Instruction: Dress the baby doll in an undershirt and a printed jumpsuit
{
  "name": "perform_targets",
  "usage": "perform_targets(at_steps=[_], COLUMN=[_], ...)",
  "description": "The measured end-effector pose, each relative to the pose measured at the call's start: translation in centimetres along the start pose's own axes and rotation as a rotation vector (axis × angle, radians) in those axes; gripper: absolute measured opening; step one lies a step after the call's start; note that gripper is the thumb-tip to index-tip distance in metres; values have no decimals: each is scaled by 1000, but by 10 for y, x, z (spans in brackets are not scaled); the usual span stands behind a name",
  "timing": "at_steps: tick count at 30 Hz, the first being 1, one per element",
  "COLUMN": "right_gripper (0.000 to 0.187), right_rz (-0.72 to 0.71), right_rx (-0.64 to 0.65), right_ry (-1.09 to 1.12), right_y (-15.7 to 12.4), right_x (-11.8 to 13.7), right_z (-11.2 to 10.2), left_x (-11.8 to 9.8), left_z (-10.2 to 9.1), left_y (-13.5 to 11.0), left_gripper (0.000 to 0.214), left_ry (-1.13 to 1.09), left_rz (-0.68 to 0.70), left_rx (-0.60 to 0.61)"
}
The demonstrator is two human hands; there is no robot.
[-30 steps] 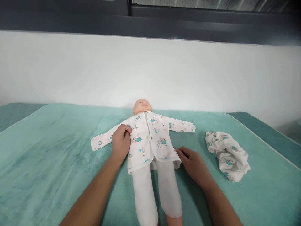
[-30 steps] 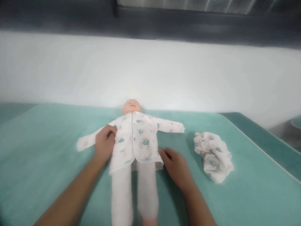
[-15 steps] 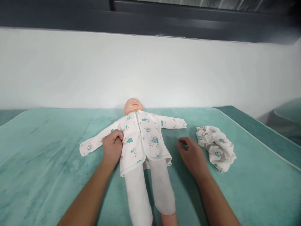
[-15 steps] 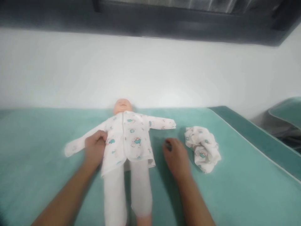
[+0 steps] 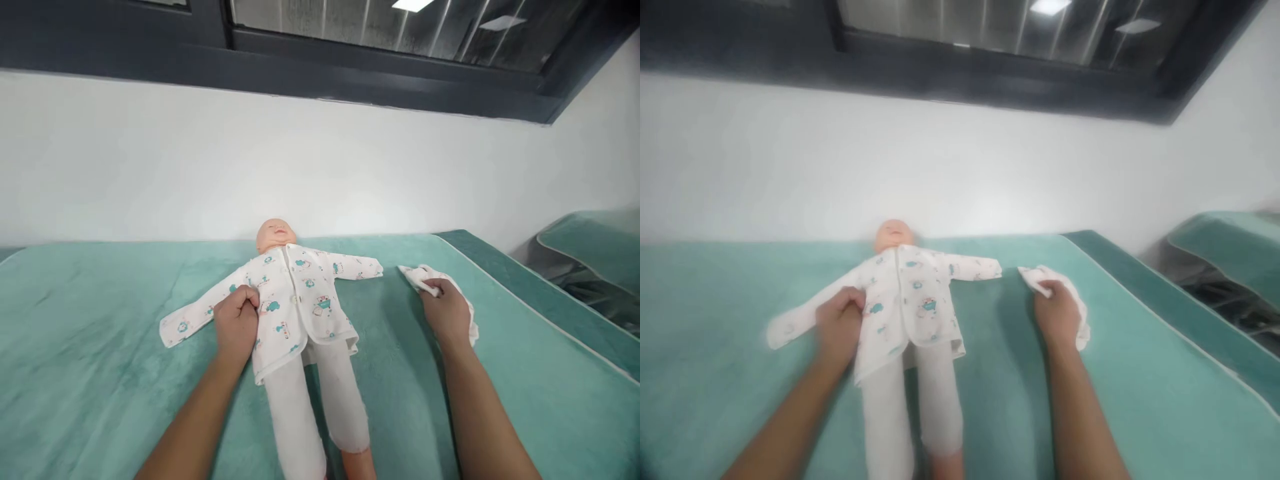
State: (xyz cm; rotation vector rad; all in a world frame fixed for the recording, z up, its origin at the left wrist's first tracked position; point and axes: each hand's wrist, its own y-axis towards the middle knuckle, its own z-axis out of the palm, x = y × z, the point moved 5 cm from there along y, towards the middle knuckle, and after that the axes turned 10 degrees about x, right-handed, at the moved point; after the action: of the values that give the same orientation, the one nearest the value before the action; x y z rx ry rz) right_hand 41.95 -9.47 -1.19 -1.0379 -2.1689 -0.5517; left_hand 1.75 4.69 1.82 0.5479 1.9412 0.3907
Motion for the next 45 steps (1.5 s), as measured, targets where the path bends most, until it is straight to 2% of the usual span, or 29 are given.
perform_targets(at_steps=[2, 4, 5, 9, 11, 13, 16, 20, 22, 23, 25, 27, 28, 30, 32, 33, 34, 36, 37, 38, 41, 43, 45], right_gripper=[34, 41, 42, 33, 30, 30, 32, 29, 28, 29, 26, 17, 14, 16, 16, 30, 53, 91, 98, 97, 73, 58, 43], right_rz=[-42, -100, -132, -223, -228, -219, -250, -374, -424, -449, -530, -651, -710, -792, -831, -841, -850, -862, -865, -864, -846, -787, -670], right_rx=[146, 359, 452, 688, 729, 687, 613, 593, 583, 561, 487, 443, 469, 630, 839, 933, 1007, 1076, 1073, 1051, 924, 826, 710], right_ry=[430, 836, 971, 1117, 1085, 1006, 914, 825, 792, 786, 782, 756, 721, 599, 413, 306, 197, 8, -56, -93, -54, 30, 139], right_y=[-4, -15, -23, -62, -80, -90, -94, -94, -96, -97, -98, -100, -100, -101, -102, -104, -105, -110, -111, -111, -106, -96, -84], right_x=[20, 57, 79, 155, 173, 174, 167, 169, 172, 173, 176, 180, 182, 186, 184, 182, 178, 172, 170, 170, 174, 175, 174], right_z=[6, 18, 25, 61, 81, 94, 100, 97, 96, 96, 91, 83, 79, 71, 63, 59, 56, 52, 51, 51, 51, 49, 45], left_x=[-6, -12, -14, -17, -19, -23, -31, -35, -39, -42, -47, -50, -50, -48, -42, -39, -36, -32, -30, -28, -22, -20, -24], left_z=[1, 4, 5, 4, 4, 6, 11, 17, 20, 21, 22, 20, 19, 14, 8, 4, 1, -3, -4, -5, -8, -13, -16], left_y=[-3, -5, -6, -10, -12, -14, -15, -10, -8, -7, -5, -3, -2, 0, 1, 2, 3, 6, 8, 11, 17, 20, 20], left_gripper=[22, 24, 24, 20, 21, 22, 27, 45, 53, 52, 37, 17, 12, 13, 16, 19, 23, 25, 23, 21, 19, 21, 33], left_ry=[-35, -56, -62, -124, -176, -209, -235, -244, -178, -120, 8, 95, 111, 84, -51, -152, -266, -505, -619, -722, -915, -917, -821], left_rz=[52, 104, 116, 109, 145, 225, 314, 255, 226, 219, 205, 172, 137, 11, -145, -213, -262, -297, -290, -280, -240, -171, -66], left_rx=[-25, -30, -39, -144, -160, -129, 8, 171, 234, 258, 274, 257, 245, 206, 121, 62, 1, -94, -113, -120, -128, -140, -119])
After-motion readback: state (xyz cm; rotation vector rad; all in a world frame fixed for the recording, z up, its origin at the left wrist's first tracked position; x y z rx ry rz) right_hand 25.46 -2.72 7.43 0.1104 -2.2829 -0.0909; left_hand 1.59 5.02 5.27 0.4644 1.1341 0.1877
